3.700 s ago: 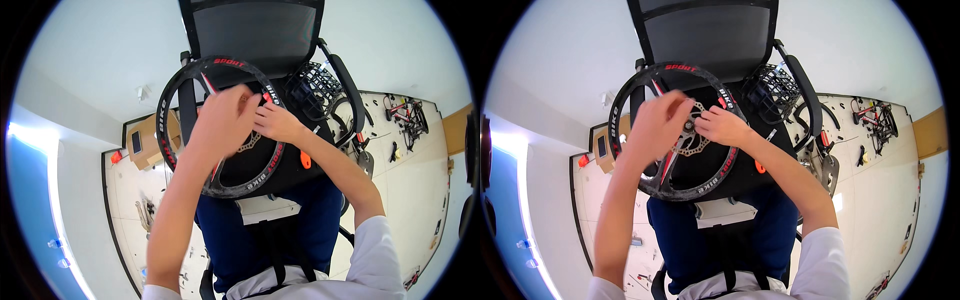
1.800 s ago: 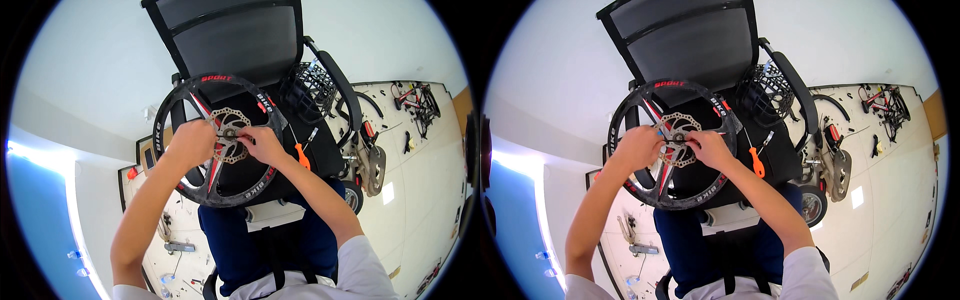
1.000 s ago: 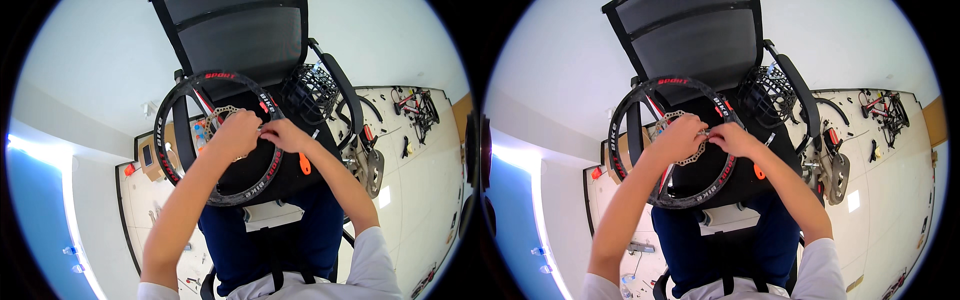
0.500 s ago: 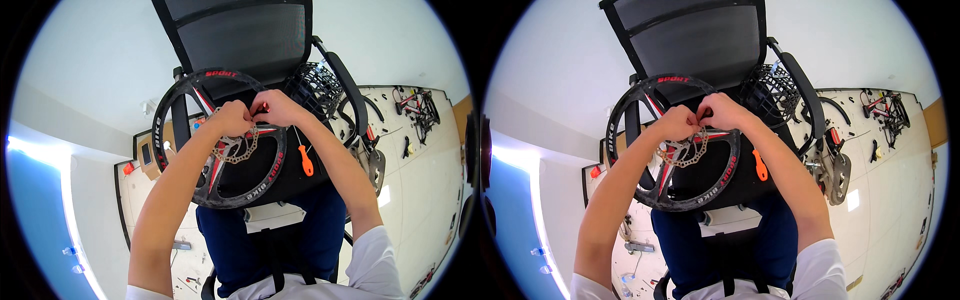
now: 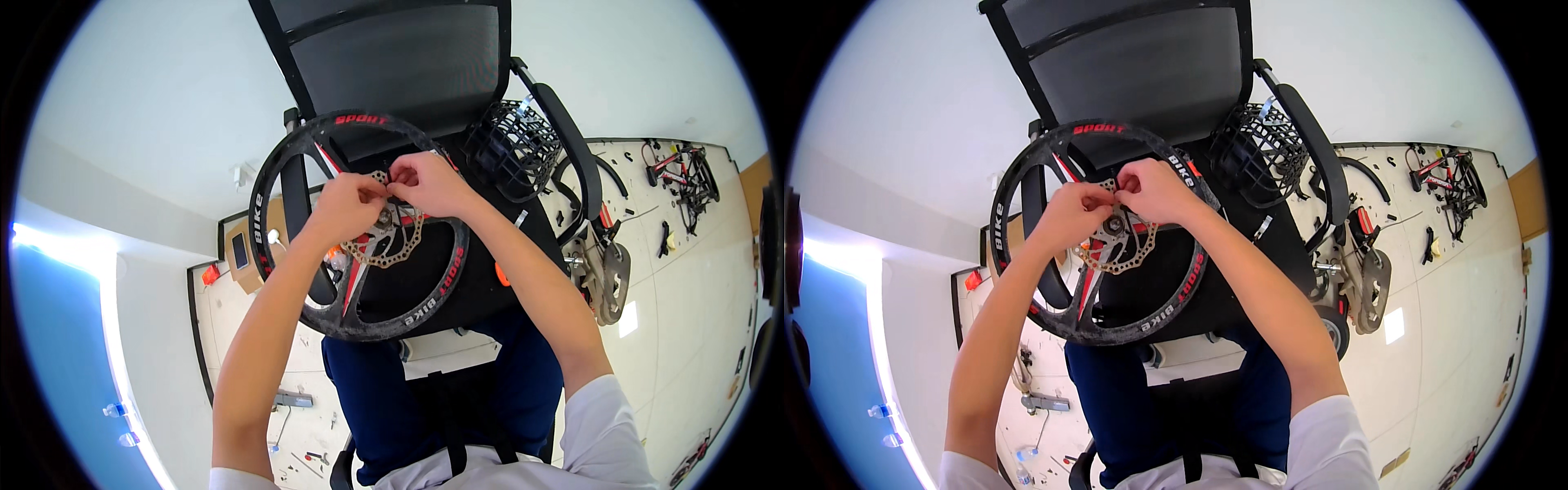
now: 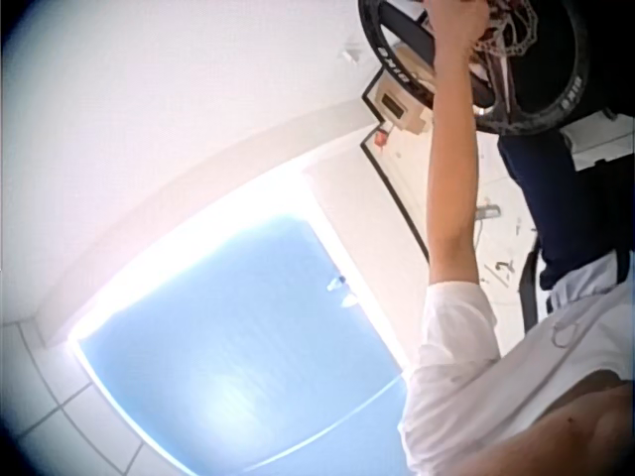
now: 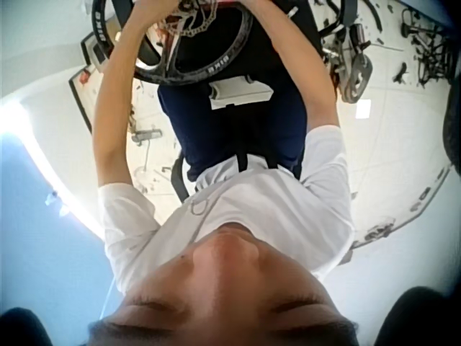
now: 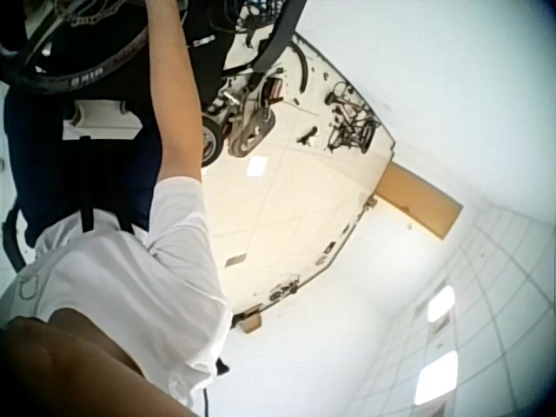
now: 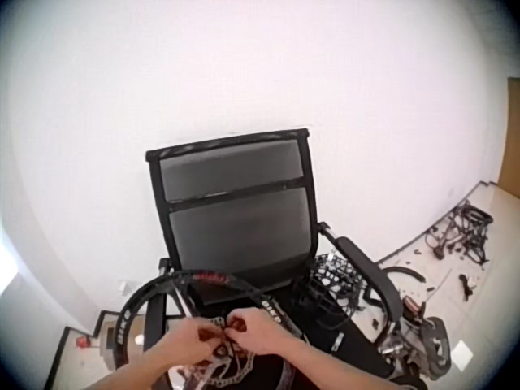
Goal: The person assembles a bicycle wheel by attaching a disc brake rotor to the hub using bolts and a screwdriver. They then place the wheel on a chair and later handle a tire, aligning it with the wheel hub.
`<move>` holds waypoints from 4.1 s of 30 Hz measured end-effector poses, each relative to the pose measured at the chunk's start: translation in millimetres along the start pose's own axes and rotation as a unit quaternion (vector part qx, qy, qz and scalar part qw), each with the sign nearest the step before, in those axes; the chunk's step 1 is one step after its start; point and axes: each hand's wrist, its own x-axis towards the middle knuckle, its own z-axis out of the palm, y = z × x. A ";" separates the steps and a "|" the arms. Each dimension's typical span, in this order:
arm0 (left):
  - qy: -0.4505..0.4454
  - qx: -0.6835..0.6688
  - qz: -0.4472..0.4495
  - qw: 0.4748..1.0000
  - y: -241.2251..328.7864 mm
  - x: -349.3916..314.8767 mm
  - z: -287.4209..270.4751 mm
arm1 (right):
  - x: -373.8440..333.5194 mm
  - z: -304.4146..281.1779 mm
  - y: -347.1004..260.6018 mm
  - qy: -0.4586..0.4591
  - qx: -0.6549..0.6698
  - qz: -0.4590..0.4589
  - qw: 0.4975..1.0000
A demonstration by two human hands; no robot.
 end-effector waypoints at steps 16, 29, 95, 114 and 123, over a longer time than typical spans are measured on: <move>0.072 -0.027 0.069 0.995 26.8 -45.6 -0.6 | -37.2 -20.7 -50.7 -0.035 0.033 0.000 0.999; -0.046 -0.296 -0.048 0.953 50.9 -247.0 152.2 | -75.5 37.8 1.2 0.099 -0.055 0.090 0.990; 0.100 -0.184 -0.065 0.976 8.6 -235.5 91.4 | -89.1 84.3 16.0 0.258 -0.095 0.012 0.961; 0.088 -0.181 -0.054 0.978 9.7 -240.9 93.7 | -91.4 101.0 12.9 0.240 0.217 0.167 0.931; 0.095 -0.188 -0.049 0.976 8.7 -241.4 92.1 | -89.4 68.2 28.8 0.172 -0.046 0.052 0.983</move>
